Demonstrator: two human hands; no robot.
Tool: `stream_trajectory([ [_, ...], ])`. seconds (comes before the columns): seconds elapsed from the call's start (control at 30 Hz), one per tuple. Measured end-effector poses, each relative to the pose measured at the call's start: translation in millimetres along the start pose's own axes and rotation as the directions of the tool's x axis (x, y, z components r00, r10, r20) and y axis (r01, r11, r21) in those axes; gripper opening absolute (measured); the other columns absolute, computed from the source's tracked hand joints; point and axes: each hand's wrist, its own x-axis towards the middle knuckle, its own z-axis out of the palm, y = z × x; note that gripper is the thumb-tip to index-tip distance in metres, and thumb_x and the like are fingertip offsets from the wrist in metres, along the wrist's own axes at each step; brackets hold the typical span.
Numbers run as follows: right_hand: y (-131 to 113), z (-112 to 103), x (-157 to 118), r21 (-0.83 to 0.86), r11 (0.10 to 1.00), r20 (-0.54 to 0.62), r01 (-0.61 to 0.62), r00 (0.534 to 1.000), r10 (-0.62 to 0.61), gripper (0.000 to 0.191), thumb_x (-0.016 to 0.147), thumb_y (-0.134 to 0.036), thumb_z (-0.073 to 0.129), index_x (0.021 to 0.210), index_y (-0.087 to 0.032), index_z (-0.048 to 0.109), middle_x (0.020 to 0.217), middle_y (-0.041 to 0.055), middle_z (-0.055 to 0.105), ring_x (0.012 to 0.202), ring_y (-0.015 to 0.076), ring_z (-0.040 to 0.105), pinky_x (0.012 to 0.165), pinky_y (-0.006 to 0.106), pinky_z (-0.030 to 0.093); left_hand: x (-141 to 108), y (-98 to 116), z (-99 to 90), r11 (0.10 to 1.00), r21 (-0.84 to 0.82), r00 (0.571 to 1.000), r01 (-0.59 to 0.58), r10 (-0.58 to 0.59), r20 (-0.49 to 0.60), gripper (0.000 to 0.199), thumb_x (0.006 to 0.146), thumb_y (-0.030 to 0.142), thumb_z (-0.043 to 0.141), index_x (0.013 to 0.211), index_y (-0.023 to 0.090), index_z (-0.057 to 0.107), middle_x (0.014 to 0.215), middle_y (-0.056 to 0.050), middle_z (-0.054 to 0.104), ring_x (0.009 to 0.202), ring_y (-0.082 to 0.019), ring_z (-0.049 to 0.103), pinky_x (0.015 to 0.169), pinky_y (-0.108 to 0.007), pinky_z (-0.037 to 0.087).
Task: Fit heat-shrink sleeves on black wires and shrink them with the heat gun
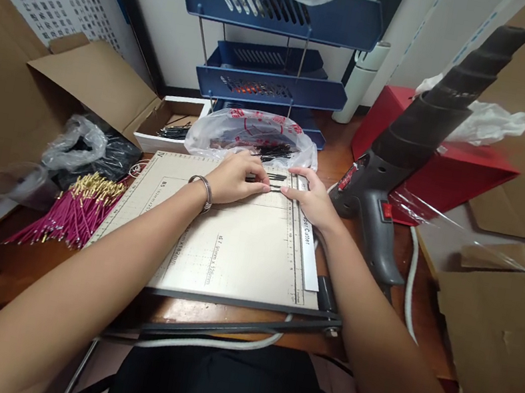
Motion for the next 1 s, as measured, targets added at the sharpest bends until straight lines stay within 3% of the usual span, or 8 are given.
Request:
stream_trajectory([
  [0.27, -1.5, -0.4, 0.3, -0.011, 1.000, -0.012, -0.015, 1.000, 0.015, 0.055, 0.059, -0.037, 0.080, 0.109, -0.022, 0.064, 0.119, 0.0061, 0.066, 0.120, 0.0291, 0.059, 0.113, 0.049, 0.041, 1.2, 0.4, 1.7, 1.000, 0.006, 0.999, -0.027, 0.026, 0.023, 0.018, 0.091, 0.034, 0.066, 0.091, 0.022, 0.079, 0.099, -0.007, 0.074, 0.100, -0.025, 0.058, 0.095, -0.042, 0.041],
  [0.4, -1.6, -0.4, 0.2, -0.001, 1.000, -0.009, 0.005, 1.000, -0.005, 0.055, 0.058, -0.036, 0.081, 0.109, -0.023, 0.064, 0.120, 0.0059, 0.066, 0.123, 0.0289, 0.058, 0.115, 0.048, 0.040, 1.4, 0.3, 1.6, 1.000, 0.011, 1.000, -0.025, 0.025, 0.017, 0.019, 0.091, 0.035, 0.066, 0.091, 0.022, 0.080, 0.097, -0.007, 0.074, 0.100, -0.025, 0.058, 0.094, -0.042, 0.041],
  [0.53, -3.9, 1.3, -2.2, 0.044, 0.998, -0.001, -0.054, 0.999, 0.054, 0.057, 0.057, -0.036, 0.080, 0.110, -0.024, 0.062, 0.113, 0.0042, 0.066, 0.116, 0.0283, 0.060, 0.111, 0.049, 0.044, 0.9, 1.0, 2.6, 1.000, 0.001, 1.000, -0.014, 0.014, 0.002, 0.018, 0.089, 0.034, 0.066, 0.088, 0.022, 0.079, 0.095, -0.006, 0.074, 0.098, -0.025, 0.058, 0.094, -0.042, 0.041],
  [0.83, -6.6, 4.0, -4.6, 0.149, 0.983, -0.007, -0.106, 0.994, 0.108, 0.050, 0.059, -0.030, 0.071, 0.108, -0.026, 0.064, 0.119, 0.0044, 0.068, 0.114, 0.0284, 0.061, 0.104, 0.046, 0.050, 0.3, 5.3, 2.4, 1.000, 0.018, 1.000, -0.016, 0.016, -0.021, 0.019, 0.088, 0.035, 0.066, 0.085, 0.021, 0.079, 0.092, -0.006, 0.073, 0.095, -0.024, 0.059, 0.093, -0.042, 0.043],
  [1.0, -3.0, 3.0, -2.0, 0.139, 0.986, -0.008, -0.092, 0.996, 0.094, 0.053, 0.056, -0.026, 0.069, 0.109, -0.025, 0.066, 0.119, 0.0036, 0.067, 0.116, 0.0287, 0.061, 0.107, 0.047, 0.048, 1.0, 5.7, 2.7, 0.999, 0.039, 0.999, -0.011, 0.013, -0.029, 0.019, 0.088, 0.036, 0.066, 0.086, 0.021, 0.078, 0.092, -0.005, 0.074, 0.095, -0.024, 0.058, 0.093, -0.041, 0.042],
])
